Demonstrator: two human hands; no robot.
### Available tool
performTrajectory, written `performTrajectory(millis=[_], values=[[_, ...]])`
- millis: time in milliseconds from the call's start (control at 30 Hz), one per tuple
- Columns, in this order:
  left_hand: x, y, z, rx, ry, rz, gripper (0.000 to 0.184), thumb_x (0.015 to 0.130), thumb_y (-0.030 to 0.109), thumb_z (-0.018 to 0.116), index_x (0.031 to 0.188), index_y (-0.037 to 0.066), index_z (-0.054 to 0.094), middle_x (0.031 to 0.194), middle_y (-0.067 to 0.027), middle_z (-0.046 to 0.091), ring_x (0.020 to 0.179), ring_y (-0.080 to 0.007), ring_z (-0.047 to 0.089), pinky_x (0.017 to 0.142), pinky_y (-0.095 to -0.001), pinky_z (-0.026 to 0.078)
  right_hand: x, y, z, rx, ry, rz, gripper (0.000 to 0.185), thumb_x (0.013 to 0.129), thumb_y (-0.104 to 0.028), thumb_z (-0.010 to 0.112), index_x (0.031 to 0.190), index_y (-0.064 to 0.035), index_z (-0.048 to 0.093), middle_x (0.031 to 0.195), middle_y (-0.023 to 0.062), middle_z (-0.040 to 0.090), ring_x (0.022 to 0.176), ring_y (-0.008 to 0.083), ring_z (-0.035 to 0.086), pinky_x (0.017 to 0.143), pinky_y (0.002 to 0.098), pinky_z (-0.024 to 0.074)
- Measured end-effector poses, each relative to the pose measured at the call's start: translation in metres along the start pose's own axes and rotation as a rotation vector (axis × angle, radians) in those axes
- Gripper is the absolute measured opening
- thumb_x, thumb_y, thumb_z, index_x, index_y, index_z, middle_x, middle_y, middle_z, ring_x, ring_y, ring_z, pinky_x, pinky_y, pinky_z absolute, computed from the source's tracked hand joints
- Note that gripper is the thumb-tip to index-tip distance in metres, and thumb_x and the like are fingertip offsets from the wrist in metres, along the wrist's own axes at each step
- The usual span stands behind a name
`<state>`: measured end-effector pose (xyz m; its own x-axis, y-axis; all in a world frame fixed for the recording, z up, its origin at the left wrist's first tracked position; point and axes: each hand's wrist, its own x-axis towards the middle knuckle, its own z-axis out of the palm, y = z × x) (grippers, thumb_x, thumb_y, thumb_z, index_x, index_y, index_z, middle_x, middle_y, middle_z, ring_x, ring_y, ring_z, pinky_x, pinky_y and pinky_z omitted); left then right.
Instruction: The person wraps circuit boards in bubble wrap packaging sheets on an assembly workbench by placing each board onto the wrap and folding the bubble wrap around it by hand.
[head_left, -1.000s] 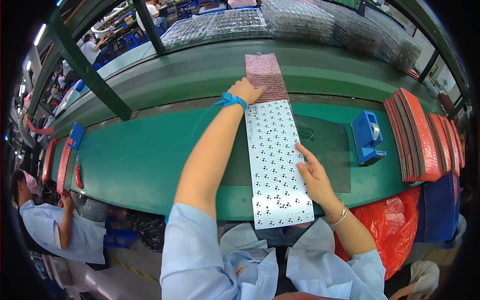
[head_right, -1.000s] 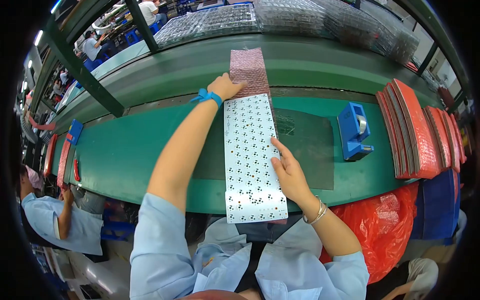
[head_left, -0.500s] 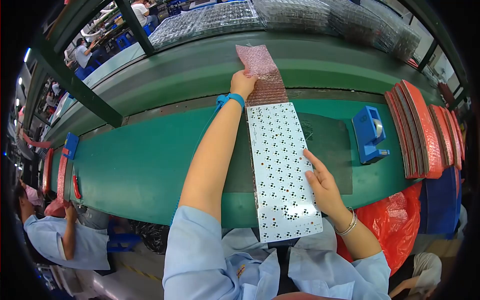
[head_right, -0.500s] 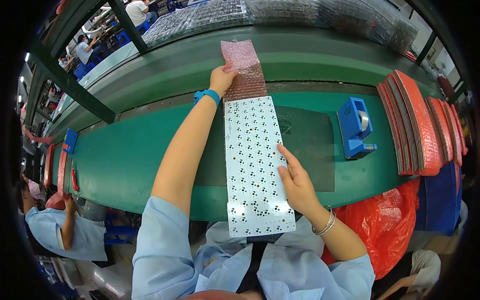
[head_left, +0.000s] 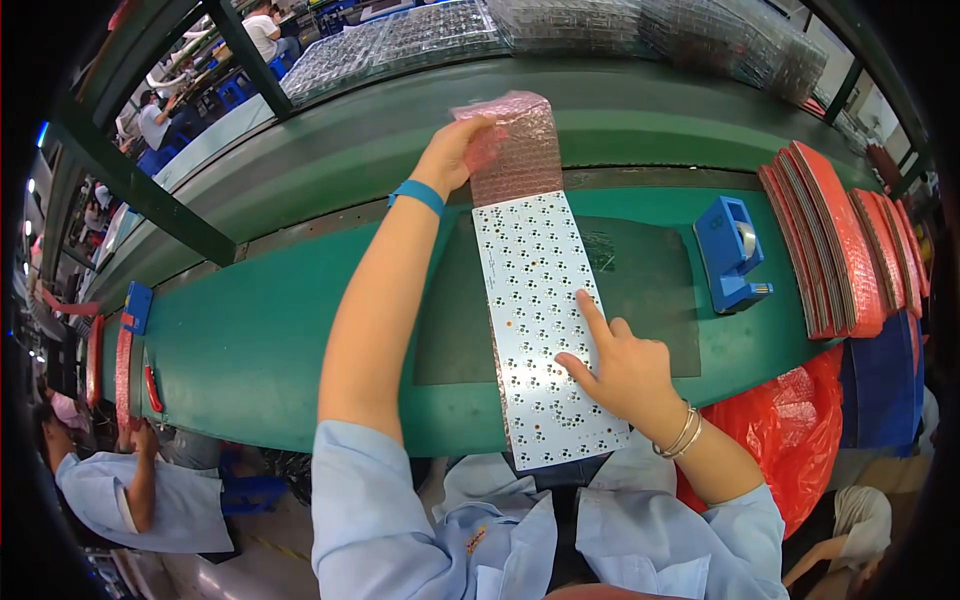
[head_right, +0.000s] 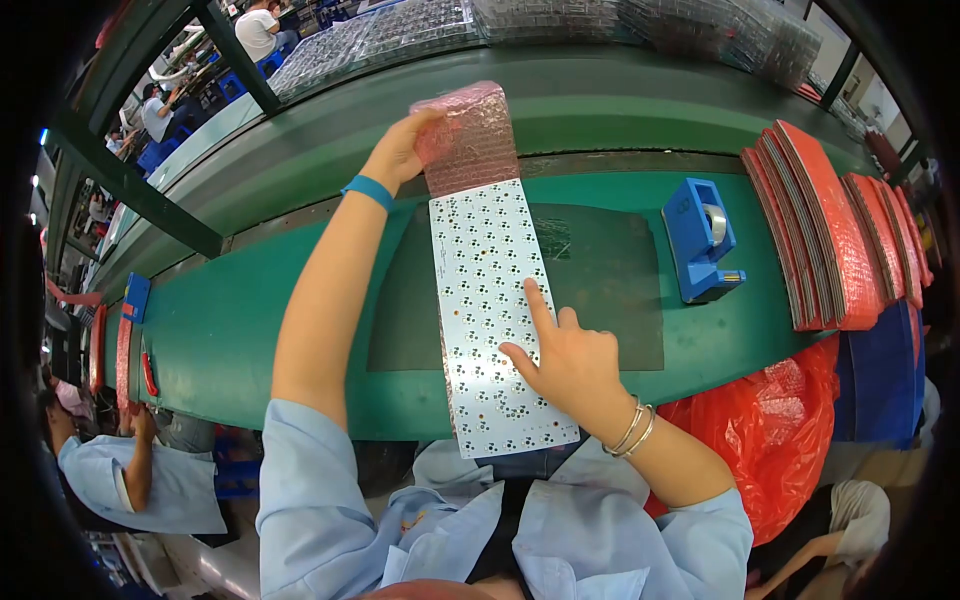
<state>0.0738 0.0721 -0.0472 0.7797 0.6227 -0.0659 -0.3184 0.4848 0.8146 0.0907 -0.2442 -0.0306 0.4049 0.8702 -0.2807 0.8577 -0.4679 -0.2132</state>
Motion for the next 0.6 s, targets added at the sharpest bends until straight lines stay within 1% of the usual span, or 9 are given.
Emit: performTrajectory(millis=[100, 133, 200, 267, 333, 367, 433, 467, 600], values=[[-0.035, 0.017, 0.024, 0.190, -0.071, 0.153, 0.021, 0.079, 0.010, 0.064, 0.097, 0.000, 0.060, 0.086, -0.0069, 0.063, 0.069, -0.0130, 0.057, 0.064, -0.0219, 0.047, -0.001, -0.007, 0.004, -0.097, -0.025, 0.063, 0.063, 0.085, -0.039, 0.052, 0.137, -0.0078, 0.034, 0.118, 0.0229, 0.052, 0.106, 0.0286, 0.055, 0.083, 0.0425, 0.0445], [-0.052, 0.017, 0.025, 0.369, -0.104, 0.244, 0.021, 0.079, 0.010, 0.063, 0.098, 0.002, 0.060, 0.088, -0.0069, 0.063, 0.071, -0.0125, 0.056, 0.065, -0.0216, 0.046, 0.000, -0.005, 0.009, -0.094, -0.029, 0.059, 0.063, 0.085, -0.039, 0.052, 0.137, -0.0078, 0.034, 0.118, 0.0229, 0.052, 0.106, 0.0286, 0.055, 0.083, 0.0425, 0.0445], [-0.101, 0.018, 0.034, 0.789, -0.176, 0.403, 0.024, 0.078, 0.010, 0.062, 0.102, 0.008, 0.060, 0.090, -0.0054, 0.062, 0.075, -0.0109, 0.054, 0.067, -0.0223, 0.046, 0.005, 0.008, 0.029, -0.132, 0.280, -0.184, 0.062, 0.085, -0.035, 0.052, 0.137, -0.0076, 0.034, 0.128, 0.0211, 0.044, 0.116, 0.0287, 0.047, 0.090, 0.0453, 0.0394], [-0.145, 0.004, 0.031, 1.132, -0.453, 0.559, 0.028, 0.077, 0.009, 0.061, 0.104, 0.008, 0.060, 0.092, -0.0056, 0.063, 0.076, -0.0143, 0.056, 0.067, -0.0253, 0.047, 0.011, 0.020, 0.046, -0.165, 0.593, -0.426, 0.060, 0.085, -0.032, 0.052, 0.137, -0.0073, 0.034, 0.138, 0.0194, 0.036, 0.126, 0.0289, 0.038, 0.097, 0.0481, 0.0342], [-0.187, -0.013, 0.031, 1.353, -0.652, 0.552, 0.032, 0.075, 0.010, 0.061, 0.107, 0.007, 0.059, 0.098, -0.0066, 0.063, 0.080, -0.0195, 0.059, 0.070, -0.0293, 0.048, 0.015, 0.026, 0.055, -0.107, 0.550, -0.423, 0.060, 0.085, -0.029, 0.052, 0.137, -0.0070, 0.034, 0.140, 0.0181, 0.034, 0.128, 0.0287, 0.035, 0.099, 0.0486, 0.0320], [-0.198, -0.033, 0.020, 1.510, -0.703, 0.708, 0.044, 0.072, 0.015, 0.065, 0.115, 0.009, 0.055, 0.116, -0.0103, 0.056, 0.098, -0.0278, 0.056, 0.081, -0.0359, 0.046, 0.016, 0.028, 0.060, -0.052, 0.506, -0.418, 0.059, 0.084, -0.027, 0.052, 0.137, -0.0067, 0.034, 0.141, 0.0168, 0.033, 0.130, 0.0286, 0.032, 0.100, 0.0491, 0.0299], [-0.216, -0.071, -0.003, 1.926, -0.847, 0.784, 0.059, 0.071, 0.028, 0.067, 0.124, 0.011, 0.048, 0.135, -0.0143, 0.040, 0.119, -0.0328, 0.043, 0.091, -0.0431, 0.040, 0.016, 0.030, 0.065, 0.056, 0.415, -0.412, 0.058, 0.083, -0.022, 0.051, 0.137, -0.0060, 0.034, 0.143, 0.0142, 0.030, 0.133, 0.0282, 0.026, 0.103, 0.0501, 0.0256], [-0.227, -0.074, 0.001, 1.932, -0.842, 0.782, 0.059, 0.071, 0.028, 0.067, 0.124, 0.011, 0.048, 0.135, -0.0143, 0.040, 0.119, -0.0328, 0.043, 0.091, -0.0431, 0.040, 0.016, 0.031, 0.064, 0.058, 0.416, -0.418, 0.058, 0.083, -0.022, 0.051, 0.137, -0.0060, 0.034, 0.143, 0.0142, 0.030, 0.133, 0.0282, 0.026, 0.103, 0.0501, 0.0256], [-0.262, -0.074, 0.034, 1.770, -0.545, 0.463, 0.059, 0.077, 0.041, 0.061, 0.124, 0.009, 0.047, 0.141, -0.0193, 0.029, 0.127, -0.0380, 0.033, 0.097, -0.0462, 0.034, 0.017, 0.037, 0.059, 0.437, 0.326, -0.345, 0.061, 0.079, -0.016, 0.054, 0.136, -0.0042, 0.034, 0.143, 0.0154, 0.030, 0.132, 0.0301, 0.027, 0.105, 0.0485, 0.0244]])
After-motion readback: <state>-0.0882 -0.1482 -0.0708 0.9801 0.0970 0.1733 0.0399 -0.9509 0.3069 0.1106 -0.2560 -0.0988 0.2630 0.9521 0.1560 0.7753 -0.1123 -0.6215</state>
